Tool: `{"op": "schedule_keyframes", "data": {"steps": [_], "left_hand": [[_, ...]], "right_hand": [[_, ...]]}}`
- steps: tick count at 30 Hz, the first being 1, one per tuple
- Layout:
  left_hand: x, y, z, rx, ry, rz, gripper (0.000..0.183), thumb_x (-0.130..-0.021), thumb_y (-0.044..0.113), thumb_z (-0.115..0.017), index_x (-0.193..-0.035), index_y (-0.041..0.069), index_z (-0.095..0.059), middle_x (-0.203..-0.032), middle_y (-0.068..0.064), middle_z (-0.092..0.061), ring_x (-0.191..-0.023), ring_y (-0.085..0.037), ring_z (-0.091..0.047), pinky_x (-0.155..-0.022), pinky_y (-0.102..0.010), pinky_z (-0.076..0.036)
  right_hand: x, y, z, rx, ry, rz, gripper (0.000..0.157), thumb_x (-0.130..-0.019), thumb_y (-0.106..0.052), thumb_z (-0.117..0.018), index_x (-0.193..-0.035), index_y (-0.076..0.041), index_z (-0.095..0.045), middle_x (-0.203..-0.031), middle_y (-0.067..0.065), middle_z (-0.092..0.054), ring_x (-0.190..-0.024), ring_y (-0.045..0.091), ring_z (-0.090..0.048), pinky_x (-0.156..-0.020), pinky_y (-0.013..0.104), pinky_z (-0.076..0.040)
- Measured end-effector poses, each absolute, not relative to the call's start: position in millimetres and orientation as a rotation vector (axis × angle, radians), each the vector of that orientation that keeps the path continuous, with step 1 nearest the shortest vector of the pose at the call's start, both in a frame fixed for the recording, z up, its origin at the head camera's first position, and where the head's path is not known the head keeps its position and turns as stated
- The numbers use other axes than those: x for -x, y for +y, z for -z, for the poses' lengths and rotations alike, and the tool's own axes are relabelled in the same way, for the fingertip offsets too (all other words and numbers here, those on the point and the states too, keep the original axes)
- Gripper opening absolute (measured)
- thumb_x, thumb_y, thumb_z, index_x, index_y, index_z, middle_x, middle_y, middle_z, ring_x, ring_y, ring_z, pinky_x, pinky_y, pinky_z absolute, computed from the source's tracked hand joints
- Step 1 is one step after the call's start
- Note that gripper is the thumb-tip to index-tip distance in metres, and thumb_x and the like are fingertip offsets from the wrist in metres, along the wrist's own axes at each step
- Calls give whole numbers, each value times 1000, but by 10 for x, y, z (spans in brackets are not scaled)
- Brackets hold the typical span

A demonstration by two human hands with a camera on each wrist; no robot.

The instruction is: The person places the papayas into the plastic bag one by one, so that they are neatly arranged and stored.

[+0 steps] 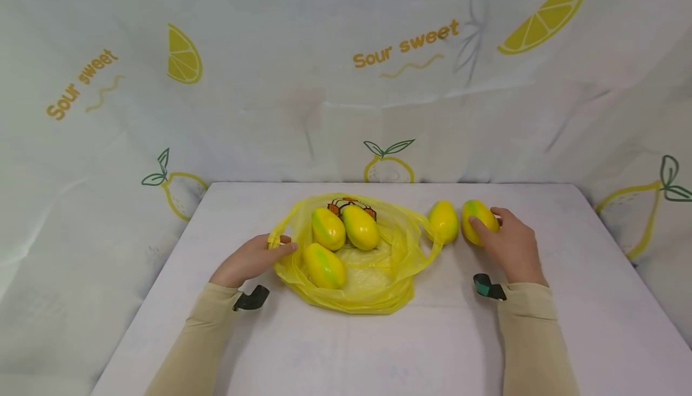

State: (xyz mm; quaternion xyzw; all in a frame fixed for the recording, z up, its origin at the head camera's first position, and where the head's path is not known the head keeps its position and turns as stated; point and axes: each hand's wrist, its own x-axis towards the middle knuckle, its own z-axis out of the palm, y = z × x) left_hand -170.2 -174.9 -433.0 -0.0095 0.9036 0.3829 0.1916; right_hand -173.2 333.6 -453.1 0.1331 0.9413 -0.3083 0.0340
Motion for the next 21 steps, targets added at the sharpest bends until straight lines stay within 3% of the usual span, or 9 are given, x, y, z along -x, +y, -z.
{"op": "schedule_keyframes", "data": {"steps": [21], "left_hand": [[1691,-1735,4302,40,2545,-1063,39,-103,56,-65,-110,17,-69,-93,-3,-60,-95,-23,-58,-83,-39,-43]], "right_hand": [[1657,3279,4218,-318,2965,941,89,-109,-63,-49,-164,5,-33,-156,42,-44,-129,58,-51,-97,71,-50]]}}
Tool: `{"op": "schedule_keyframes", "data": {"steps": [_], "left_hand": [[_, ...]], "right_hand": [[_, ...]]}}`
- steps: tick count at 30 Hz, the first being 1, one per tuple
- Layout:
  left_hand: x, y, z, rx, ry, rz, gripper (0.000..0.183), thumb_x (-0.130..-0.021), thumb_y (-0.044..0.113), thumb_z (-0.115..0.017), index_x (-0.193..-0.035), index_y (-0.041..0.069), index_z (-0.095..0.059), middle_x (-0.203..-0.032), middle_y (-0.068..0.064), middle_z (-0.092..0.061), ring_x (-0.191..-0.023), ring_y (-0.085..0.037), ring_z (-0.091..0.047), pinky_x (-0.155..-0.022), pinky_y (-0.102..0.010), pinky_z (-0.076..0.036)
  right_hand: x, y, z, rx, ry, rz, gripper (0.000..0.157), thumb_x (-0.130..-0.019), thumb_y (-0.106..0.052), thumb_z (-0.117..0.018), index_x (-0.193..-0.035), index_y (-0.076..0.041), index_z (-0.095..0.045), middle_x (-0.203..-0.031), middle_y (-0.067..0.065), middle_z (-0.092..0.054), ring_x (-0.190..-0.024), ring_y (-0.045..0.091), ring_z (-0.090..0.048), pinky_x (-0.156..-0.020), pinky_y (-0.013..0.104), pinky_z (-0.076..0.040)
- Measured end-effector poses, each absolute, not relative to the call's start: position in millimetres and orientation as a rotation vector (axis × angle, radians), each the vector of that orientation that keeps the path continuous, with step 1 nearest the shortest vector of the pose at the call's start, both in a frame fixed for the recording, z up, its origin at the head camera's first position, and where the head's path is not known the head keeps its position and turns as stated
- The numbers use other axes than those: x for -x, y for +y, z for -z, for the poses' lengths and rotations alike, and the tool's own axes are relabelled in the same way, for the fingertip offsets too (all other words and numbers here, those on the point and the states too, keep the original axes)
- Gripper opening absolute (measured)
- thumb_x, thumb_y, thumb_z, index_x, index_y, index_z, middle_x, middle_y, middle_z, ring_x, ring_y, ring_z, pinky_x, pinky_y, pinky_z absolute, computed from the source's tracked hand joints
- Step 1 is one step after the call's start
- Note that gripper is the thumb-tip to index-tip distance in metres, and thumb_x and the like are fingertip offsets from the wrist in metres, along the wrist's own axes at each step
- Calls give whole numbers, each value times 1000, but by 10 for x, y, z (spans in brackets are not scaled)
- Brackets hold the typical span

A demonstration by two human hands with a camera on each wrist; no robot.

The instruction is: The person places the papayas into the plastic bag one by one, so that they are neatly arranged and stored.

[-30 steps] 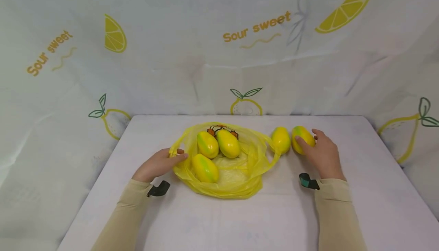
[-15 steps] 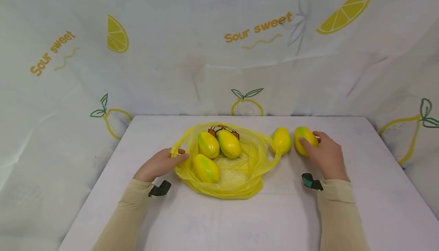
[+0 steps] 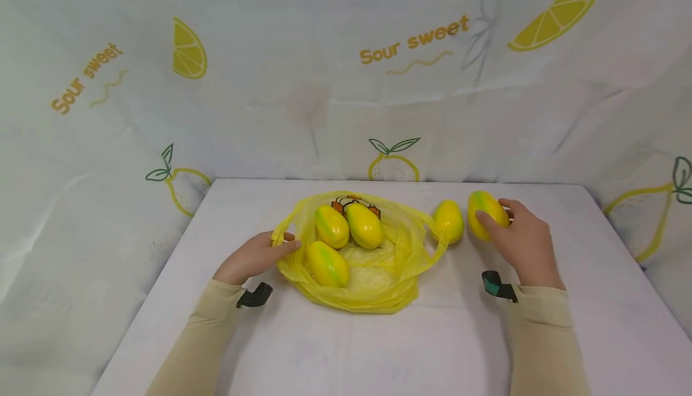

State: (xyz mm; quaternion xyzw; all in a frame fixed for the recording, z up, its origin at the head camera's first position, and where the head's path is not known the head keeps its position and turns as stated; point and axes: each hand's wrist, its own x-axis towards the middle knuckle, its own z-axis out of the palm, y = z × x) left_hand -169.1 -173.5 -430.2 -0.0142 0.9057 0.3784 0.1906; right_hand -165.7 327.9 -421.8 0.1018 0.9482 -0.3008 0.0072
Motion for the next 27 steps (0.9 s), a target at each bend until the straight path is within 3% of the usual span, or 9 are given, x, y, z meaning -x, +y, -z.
{"op": "schedule_keyframes", "data": {"steps": [11,27], "left_hand": [[1695,-1745,4306,36,2541,-1067,37,-104,54,-65,-107,17,-68,-88,-3,-56,-89,-23,-57,-79,-38,-41],[1707,-1745,4303,14,2543,-1063,38,-103,55,-64,-102,18,-66,-88,-2,-56,-90,-22,-57,-80,-38,-41]], "right_hand": [[1609,2973,4009,-245,3025,945,88,-107,-64,-52,-165,-1,-35,-157,37,-48,-131,55,-55,-96,68,-54],[1512,2408,3864,21,3044,968,84,-105,-66,-58,-161,-5,-45,-145,27,-62,-122,46,-64,-91,61,-60]]}}
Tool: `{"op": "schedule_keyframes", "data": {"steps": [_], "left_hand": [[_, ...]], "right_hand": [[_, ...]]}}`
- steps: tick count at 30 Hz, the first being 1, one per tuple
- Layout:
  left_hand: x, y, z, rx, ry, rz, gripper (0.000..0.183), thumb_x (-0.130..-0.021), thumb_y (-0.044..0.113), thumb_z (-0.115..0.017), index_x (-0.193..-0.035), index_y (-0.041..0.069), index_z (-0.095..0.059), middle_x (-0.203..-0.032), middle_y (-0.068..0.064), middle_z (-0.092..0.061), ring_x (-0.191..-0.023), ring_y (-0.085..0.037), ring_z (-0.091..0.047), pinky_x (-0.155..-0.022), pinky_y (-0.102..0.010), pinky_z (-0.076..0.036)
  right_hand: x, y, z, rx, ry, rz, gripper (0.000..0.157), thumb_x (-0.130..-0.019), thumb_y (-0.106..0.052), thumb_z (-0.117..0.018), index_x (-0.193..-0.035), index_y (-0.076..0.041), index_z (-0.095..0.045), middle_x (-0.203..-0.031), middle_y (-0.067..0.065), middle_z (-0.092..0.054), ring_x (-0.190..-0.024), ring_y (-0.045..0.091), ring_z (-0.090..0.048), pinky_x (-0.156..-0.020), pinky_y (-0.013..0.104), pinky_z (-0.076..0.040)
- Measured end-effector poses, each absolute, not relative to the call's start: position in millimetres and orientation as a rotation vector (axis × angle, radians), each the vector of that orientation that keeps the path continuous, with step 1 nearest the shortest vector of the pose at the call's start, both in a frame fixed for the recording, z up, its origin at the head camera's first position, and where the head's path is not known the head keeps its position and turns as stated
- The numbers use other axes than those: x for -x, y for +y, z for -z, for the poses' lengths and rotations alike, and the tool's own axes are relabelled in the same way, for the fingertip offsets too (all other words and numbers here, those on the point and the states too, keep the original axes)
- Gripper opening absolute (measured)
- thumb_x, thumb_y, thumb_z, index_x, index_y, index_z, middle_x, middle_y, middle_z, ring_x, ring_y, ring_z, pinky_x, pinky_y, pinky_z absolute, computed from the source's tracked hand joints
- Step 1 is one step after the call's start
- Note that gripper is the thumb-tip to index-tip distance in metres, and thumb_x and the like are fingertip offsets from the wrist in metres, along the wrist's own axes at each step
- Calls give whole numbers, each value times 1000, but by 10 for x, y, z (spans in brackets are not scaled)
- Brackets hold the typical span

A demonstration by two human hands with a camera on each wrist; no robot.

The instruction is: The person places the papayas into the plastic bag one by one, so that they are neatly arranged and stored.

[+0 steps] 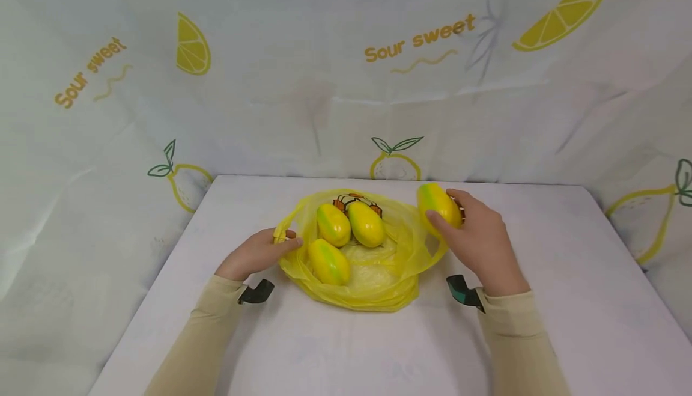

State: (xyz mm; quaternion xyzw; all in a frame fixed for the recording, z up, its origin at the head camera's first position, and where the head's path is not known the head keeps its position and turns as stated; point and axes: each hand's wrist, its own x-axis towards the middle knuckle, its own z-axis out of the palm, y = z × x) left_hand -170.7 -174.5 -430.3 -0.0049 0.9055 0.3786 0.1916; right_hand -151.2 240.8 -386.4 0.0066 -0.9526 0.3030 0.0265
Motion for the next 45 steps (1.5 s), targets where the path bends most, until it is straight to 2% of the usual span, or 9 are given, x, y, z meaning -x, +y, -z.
{"op": "schedule_keyframes", "data": {"steps": [8,17,26,34,45], "left_hand": [[1723,-1761,4309,18,2533,-1080,37,-103,55,-65,-102,18,-66,-88,-2,-58,-90,-22,-58,-79,-37,-42],[1718,-1755,4295,15,2539,-1064,37,-103,55,-64,-104,18,-67,-89,-2,-58,-90,-22,-57,-79,-38,-42],[1728,-1767,4295,3,2536,-1066,37,-104,53,-63,-105,17,-67,-89,-3,-58,-88,-22,-57,-79,-38,-42],[1730,-1772,4288,14,2530,-1062,38,-104,55,-64,-107,17,-68,-92,-3,-60,-91,-23,-58,-79,-38,-43],[1751,-1771,4318,-23,2546,-1044,36,-104,53,-64,-107,18,-68,-86,-1,-55,-86,-21,-56,-78,-37,-42]], "right_hand": [[1472,2073,3867,-155,-2974,-982,79,-104,-62,-63,-160,-8,-47,-143,22,-64,-121,40,-65,-95,57,-60],[1396,1788,3885,-270,-3016,-973,78,-104,-61,-64,-160,-10,-48,-149,19,-63,-125,38,-65,-104,60,-55],[1357,1615,3915,-345,-3034,-939,73,-103,-56,-68,-156,-9,-51,-154,17,-62,-138,40,-61,-112,63,-50],[1326,1502,3957,-435,-3045,-925,70,-102,-49,-73,-154,-5,-54,-150,18,-65,-135,40,-64,-112,63,-50],[1319,1400,4050,-471,-3093,-854,65,-99,-42,-78,-148,-4,-59,-144,17,-69,-131,39,-66,-111,61,-52]]}}
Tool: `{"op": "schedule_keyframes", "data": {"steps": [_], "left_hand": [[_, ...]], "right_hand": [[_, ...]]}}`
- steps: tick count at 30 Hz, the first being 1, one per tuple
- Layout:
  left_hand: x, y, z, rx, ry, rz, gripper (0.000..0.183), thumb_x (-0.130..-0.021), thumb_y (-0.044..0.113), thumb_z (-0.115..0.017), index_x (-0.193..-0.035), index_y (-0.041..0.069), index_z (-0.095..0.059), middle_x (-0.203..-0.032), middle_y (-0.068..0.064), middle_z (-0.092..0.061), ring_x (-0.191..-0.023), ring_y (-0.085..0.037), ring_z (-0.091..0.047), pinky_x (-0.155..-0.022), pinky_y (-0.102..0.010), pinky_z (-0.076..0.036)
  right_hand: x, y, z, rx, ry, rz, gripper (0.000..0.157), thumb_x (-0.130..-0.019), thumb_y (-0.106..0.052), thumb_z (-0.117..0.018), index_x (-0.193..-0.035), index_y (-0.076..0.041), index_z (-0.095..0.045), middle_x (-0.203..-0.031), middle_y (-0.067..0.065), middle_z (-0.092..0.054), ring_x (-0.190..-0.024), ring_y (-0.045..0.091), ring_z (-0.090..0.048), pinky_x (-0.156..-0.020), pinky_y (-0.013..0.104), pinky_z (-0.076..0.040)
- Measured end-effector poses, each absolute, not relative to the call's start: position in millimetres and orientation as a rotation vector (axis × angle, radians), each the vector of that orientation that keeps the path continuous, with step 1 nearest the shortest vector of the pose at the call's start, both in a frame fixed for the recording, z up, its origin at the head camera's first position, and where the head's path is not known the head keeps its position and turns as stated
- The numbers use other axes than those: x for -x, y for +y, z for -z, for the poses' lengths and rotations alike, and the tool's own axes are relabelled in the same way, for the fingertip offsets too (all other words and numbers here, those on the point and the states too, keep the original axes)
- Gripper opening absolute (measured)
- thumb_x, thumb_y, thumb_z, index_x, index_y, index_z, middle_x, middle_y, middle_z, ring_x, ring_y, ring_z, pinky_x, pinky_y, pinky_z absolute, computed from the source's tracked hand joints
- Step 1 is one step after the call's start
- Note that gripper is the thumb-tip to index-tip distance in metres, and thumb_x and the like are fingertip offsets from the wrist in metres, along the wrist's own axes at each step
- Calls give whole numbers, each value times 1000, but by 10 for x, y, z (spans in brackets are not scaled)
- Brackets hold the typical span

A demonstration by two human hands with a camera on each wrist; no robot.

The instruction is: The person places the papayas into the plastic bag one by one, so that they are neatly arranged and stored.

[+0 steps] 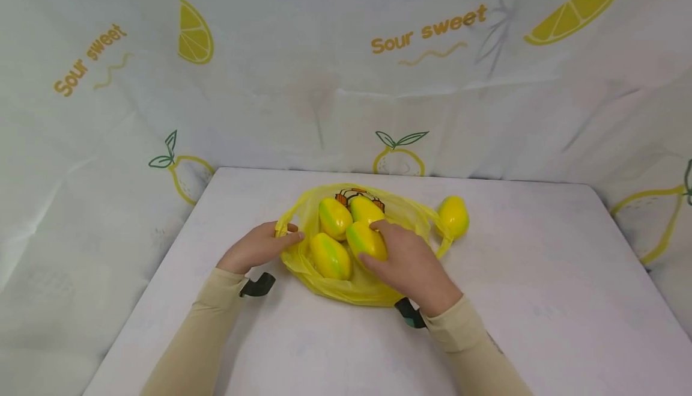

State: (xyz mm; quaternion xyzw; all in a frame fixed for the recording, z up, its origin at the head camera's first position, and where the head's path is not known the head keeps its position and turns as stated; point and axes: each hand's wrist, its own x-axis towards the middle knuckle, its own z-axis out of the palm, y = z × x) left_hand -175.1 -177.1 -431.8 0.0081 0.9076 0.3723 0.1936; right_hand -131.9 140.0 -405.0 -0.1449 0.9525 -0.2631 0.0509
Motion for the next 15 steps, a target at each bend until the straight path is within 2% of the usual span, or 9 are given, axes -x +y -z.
{"op": "schedule_keyframes", "data": {"steps": [15], "left_hand": [[1754,-1771,4299,-8,2549,-1023,36,-103,54,-64,-107,18,-69,-87,-1,-56,-89,-22,-57,-81,-38,-42]], "right_hand": [[1350,1348,4147,445,2829,758,66,-98,-45,-78,-145,-3,-60,-136,16,-72,-120,32,-70,-107,56,-55]]}}
